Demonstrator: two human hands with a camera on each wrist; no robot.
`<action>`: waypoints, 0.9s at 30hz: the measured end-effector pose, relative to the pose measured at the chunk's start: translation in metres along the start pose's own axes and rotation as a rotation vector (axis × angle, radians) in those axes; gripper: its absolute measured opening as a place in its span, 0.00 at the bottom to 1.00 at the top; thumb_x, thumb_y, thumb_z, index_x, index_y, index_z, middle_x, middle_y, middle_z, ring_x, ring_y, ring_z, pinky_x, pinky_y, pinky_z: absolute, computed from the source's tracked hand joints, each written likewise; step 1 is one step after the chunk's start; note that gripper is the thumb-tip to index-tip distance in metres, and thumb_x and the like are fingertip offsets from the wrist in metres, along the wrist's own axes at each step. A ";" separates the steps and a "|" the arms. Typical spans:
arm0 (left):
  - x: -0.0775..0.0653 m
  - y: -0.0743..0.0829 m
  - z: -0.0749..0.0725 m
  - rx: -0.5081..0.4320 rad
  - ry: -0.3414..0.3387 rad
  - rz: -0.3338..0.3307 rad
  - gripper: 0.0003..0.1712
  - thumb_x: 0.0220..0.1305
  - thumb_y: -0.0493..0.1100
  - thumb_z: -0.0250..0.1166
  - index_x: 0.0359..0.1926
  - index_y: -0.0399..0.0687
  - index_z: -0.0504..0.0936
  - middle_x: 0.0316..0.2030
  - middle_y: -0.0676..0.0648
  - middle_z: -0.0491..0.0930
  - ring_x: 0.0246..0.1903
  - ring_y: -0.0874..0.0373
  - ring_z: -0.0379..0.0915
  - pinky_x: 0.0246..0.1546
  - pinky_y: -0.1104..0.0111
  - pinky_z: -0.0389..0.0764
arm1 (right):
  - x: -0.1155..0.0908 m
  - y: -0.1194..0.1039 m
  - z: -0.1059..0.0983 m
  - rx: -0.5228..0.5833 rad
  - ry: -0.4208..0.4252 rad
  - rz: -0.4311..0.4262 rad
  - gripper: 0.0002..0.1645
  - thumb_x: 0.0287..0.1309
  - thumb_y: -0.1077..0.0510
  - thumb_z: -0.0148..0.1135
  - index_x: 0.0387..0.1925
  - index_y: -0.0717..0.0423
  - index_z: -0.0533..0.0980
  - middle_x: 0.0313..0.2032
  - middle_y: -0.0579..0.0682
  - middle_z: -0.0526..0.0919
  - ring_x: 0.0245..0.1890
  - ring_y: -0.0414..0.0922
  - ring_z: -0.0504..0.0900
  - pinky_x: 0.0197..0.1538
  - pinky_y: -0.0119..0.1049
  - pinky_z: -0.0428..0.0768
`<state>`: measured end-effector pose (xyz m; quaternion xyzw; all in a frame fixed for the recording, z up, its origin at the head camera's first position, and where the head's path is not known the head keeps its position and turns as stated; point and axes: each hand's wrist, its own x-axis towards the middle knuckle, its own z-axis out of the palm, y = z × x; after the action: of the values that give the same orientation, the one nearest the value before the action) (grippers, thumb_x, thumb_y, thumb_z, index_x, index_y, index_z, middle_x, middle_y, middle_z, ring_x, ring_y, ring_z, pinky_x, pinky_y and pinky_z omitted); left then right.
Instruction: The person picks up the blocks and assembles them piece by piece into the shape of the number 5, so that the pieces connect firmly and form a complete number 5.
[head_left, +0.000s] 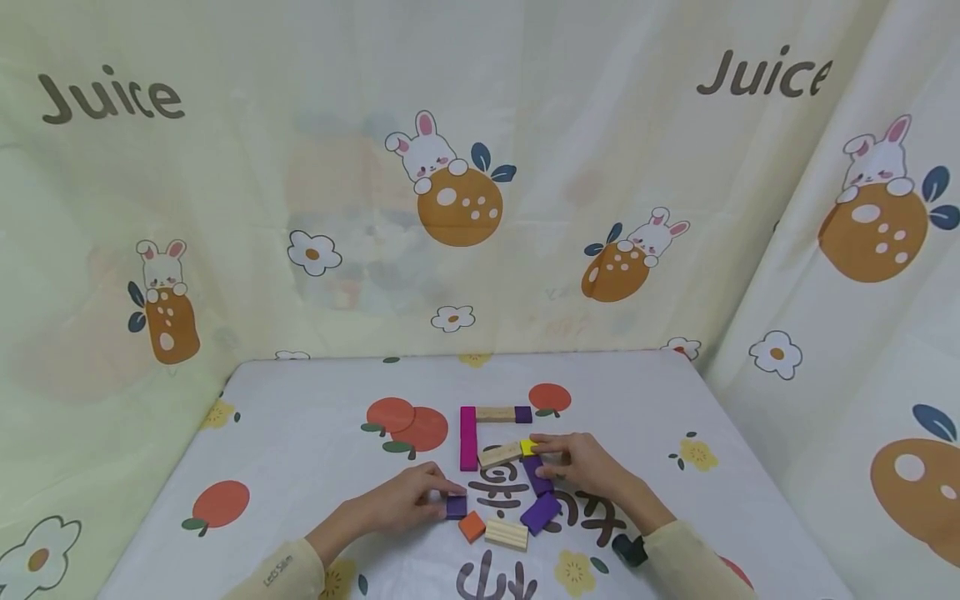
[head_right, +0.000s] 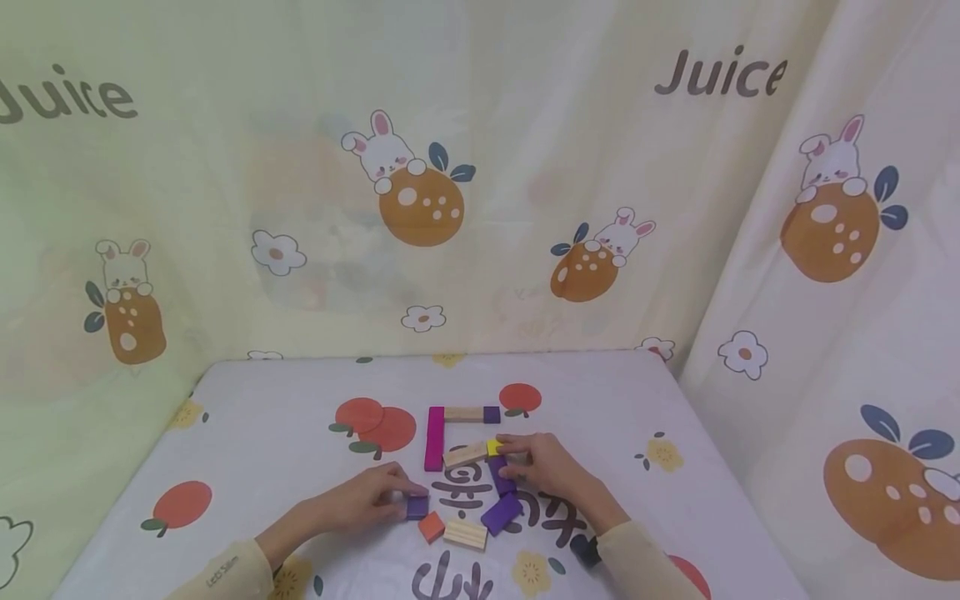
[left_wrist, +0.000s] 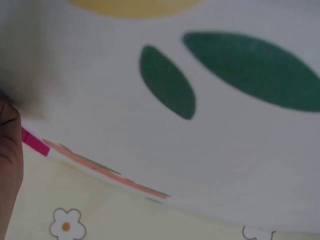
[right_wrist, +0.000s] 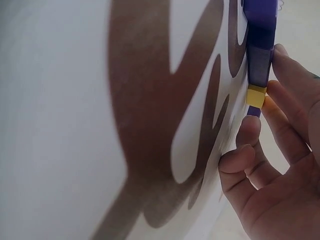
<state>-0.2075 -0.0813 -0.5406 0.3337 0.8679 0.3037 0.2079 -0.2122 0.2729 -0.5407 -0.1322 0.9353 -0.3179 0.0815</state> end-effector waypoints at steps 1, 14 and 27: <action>0.000 -0.001 -0.001 0.003 0.007 0.001 0.22 0.72 0.44 0.69 0.64 0.67 0.86 0.46 0.58 0.78 0.39 0.67 0.69 0.41 0.77 0.76 | 0.000 0.000 0.000 -0.005 -0.002 0.001 0.25 0.61 0.51 0.77 0.60 0.47 0.86 0.71 0.45 0.80 0.36 0.37 0.75 0.34 0.26 0.74; -0.004 0.007 -0.019 0.068 0.181 0.022 0.16 0.75 0.45 0.67 0.60 0.55 0.88 0.43 0.55 0.80 0.34 0.66 0.68 0.35 0.76 0.75 | 0.007 -0.014 -0.005 -0.255 -0.033 0.006 0.22 0.56 0.49 0.81 0.53 0.44 0.89 0.64 0.44 0.86 0.63 0.50 0.82 0.64 0.49 0.83; 0.020 0.023 -0.024 0.524 0.492 0.075 0.14 0.69 0.42 0.73 0.54 0.49 0.89 0.50 0.46 0.84 0.50 0.51 0.78 0.48 0.58 0.86 | 0.006 -0.028 -0.011 -0.435 -0.026 -0.009 0.21 0.61 0.42 0.77 0.51 0.47 0.87 0.65 0.54 0.80 0.66 0.55 0.78 0.66 0.56 0.83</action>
<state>-0.2244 -0.0631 -0.5111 0.3243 0.9274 0.1496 -0.1111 -0.2150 0.2564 -0.5156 -0.1550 0.9801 -0.1074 0.0619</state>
